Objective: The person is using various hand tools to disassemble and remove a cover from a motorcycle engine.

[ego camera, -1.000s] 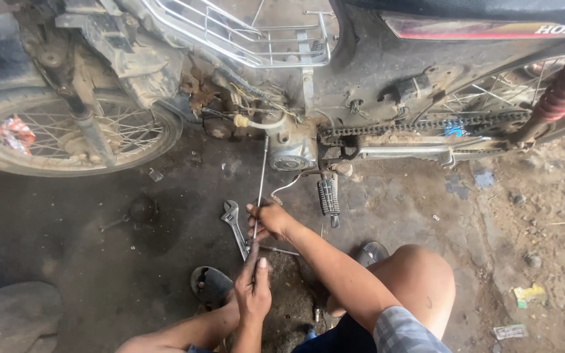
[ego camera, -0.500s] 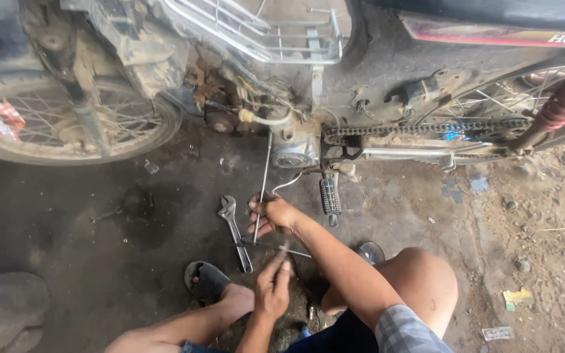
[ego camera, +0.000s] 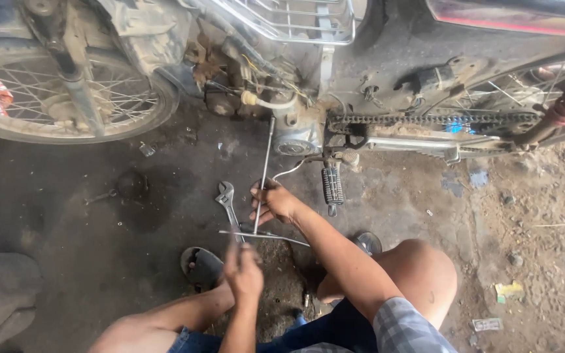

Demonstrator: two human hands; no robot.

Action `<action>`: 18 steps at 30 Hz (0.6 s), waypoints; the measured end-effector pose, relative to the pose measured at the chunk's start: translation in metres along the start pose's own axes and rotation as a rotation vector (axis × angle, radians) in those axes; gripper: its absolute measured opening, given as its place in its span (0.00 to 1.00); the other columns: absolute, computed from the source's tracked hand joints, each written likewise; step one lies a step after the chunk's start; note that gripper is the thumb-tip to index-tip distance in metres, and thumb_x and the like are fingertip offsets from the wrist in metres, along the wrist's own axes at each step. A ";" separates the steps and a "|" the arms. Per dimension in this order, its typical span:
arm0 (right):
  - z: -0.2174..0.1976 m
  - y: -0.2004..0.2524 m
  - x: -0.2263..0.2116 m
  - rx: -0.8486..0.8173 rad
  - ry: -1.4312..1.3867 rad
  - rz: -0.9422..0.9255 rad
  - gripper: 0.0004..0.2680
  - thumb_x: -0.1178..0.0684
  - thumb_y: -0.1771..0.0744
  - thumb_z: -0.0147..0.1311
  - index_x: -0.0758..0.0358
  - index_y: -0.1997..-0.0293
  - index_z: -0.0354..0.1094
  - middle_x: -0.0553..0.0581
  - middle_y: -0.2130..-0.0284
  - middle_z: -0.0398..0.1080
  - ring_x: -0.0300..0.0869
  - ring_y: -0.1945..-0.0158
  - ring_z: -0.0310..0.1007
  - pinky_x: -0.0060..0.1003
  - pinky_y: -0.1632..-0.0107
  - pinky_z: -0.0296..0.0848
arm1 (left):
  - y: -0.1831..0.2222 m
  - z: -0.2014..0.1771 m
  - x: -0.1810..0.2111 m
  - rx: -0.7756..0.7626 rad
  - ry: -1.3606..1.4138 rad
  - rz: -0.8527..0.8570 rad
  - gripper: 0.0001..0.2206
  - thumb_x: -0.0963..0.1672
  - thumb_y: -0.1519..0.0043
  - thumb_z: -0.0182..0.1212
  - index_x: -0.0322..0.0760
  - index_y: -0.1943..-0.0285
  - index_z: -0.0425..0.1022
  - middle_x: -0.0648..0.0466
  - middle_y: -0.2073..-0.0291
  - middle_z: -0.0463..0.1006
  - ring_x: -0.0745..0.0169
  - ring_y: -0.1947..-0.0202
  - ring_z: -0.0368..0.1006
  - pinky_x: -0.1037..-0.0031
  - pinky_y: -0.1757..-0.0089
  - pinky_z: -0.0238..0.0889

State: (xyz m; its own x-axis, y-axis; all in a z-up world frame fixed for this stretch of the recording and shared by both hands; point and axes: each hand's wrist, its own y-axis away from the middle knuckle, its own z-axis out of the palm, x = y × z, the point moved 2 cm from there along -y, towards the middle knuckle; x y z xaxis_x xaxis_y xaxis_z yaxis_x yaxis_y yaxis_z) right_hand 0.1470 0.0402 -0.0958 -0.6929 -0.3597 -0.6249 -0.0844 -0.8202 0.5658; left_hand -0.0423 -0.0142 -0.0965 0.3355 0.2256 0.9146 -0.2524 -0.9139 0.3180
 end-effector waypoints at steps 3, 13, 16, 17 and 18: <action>-0.001 0.003 -0.004 0.022 0.027 0.002 0.06 0.54 0.29 0.49 0.59 0.51 0.56 0.58 0.72 0.68 0.56 0.72 0.78 0.52 0.74 0.81 | -0.010 0.008 -0.017 0.240 0.488 -0.242 0.32 0.38 0.41 0.46 0.54 0.24 0.65 0.53 0.84 0.69 0.72 0.86 0.59 0.80 0.83 0.56; 0.000 0.005 -0.008 0.075 0.055 -0.010 0.05 0.53 0.29 0.49 0.58 0.52 0.58 0.57 0.73 0.68 0.55 0.73 0.78 0.52 0.73 0.81 | -0.025 0.029 -0.091 -0.150 -0.060 -0.219 0.24 0.39 0.42 0.52 0.51 0.35 0.70 0.55 0.71 0.73 0.64 0.70 0.69 0.75 0.66 0.65; -0.004 -0.004 -0.009 0.093 0.019 -0.029 0.05 0.53 0.30 0.51 0.59 0.54 0.59 0.57 0.74 0.67 0.54 0.75 0.76 0.55 0.73 0.80 | 0.013 0.049 -0.016 -0.441 -0.106 -0.339 0.23 0.39 0.42 0.54 0.51 0.37 0.74 0.52 0.72 0.73 0.61 0.70 0.69 0.73 0.65 0.67; -0.007 -0.007 -0.004 0.106 -0.028 -0.044 0.05 0.53 0.30 0.51 0.60 0.54 0.60 0.58 0.75 0.66 0.53 0.77 0.75 0.58 0.71 0.81 | 0.051 0.035 0.048 -0.429 0.513 -0.400 0.28 0.39 0.39 0.53 0.50 0.26 0.69 0.52 0.82 0.62 0.65 0.80 0.58 0.73 0.74 0.64; -0.011 -0.007 -0.002 0.116 -0.031 -0.035 0.05 0.53 0.30 0.51 0.60 0.54 0.60 0.58 0.75 0.66 0.53 0.77 0.75 0.58 0.71 0.81 | 0.037 0.026 0.041 -0.433 0.513 -0.414 0.28 0.39 0.39 0.53 0.50 0.26 0.69 0.52 0.82 0.62 0.65 0.80 0.58 0.73 0.74 0.64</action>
State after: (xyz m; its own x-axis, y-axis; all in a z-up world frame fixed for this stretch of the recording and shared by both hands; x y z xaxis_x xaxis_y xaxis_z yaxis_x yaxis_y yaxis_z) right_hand 0.1566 0.0413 -0.1043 -0.7099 -0.3165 -0.6292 -0.1901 -0.7741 0.6039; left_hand -0.0142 -0.0480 -0.0537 0.0449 0.7428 0.6680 -0.5649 -0.5326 0.6303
